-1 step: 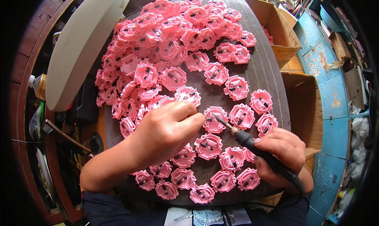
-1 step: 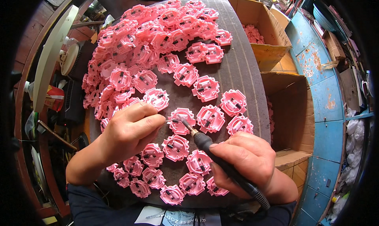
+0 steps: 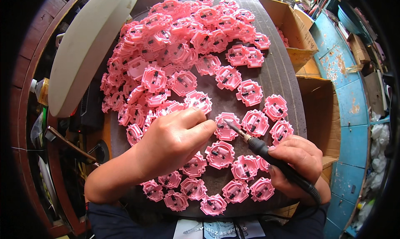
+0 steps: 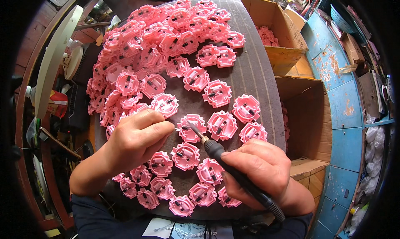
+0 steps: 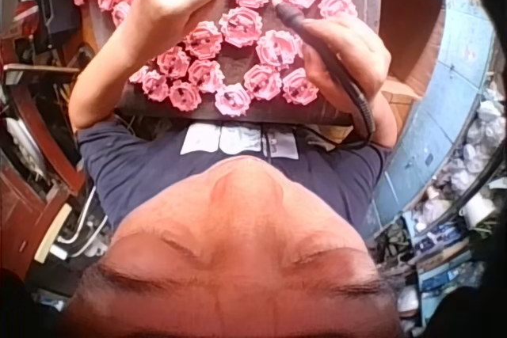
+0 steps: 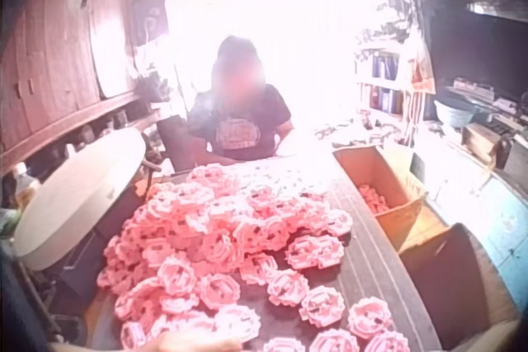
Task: The person uses a soldering iron to apply solder to small pink plastic components arranged on a work surface. The person picks up each component, applies solder to specific points, and places the component back on the table. The process is repeated for many components throughout the clip.
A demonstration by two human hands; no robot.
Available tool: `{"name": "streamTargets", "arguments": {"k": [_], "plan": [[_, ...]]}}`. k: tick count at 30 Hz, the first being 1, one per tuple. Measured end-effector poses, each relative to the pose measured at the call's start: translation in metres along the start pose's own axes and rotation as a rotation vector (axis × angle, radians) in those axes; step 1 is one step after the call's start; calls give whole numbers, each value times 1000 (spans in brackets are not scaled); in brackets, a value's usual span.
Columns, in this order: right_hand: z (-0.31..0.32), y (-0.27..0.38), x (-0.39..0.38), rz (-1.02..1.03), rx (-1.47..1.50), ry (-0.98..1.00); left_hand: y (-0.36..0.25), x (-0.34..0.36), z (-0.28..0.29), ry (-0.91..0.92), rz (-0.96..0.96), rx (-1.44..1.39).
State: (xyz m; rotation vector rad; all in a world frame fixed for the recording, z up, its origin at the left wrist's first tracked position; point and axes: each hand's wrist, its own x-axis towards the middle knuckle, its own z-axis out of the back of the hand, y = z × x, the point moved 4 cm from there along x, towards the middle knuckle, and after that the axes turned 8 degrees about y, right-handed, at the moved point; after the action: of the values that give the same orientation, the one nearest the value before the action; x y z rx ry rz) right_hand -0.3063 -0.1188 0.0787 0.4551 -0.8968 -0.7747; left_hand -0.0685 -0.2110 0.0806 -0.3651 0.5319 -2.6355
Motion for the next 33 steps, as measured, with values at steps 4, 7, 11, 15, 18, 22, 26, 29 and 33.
{"name": "streamTargets", "arguments": {"k": [4, 7, 11, 15, 18, 22, 26, 29, 33], "plan": [[-2, 1, 2, 5, 7, 21, -4, -9, 1, 15, 60, 13], [-2, 2, 3, 10, -6, 28, -6, -7, 2, -90, 12, -24], [1, 2, -1, -7, -12, -9, -8, -12, 5, -38, 45, -8], [9, 9, -7, -26, -34, 12, -8, -13, 0, -25, 43, -45], [8, 13, -12, -12, -27, 11, -10, -12, -5, 1, -19, -27], [6, 14, -16, -29, -34, 0, -13, -7, -11, 24, -58, 19], [4, 12, -13, -16, -31, -15, -11, -4, -15, 49, -63, 49], [2, 11, -12, -24, -28, -5, -8, -3, -19, 45, -62, 44], [2, 7, -21, -85, -41, 35, -8, -5, -18, 53, -52, 36]]}}
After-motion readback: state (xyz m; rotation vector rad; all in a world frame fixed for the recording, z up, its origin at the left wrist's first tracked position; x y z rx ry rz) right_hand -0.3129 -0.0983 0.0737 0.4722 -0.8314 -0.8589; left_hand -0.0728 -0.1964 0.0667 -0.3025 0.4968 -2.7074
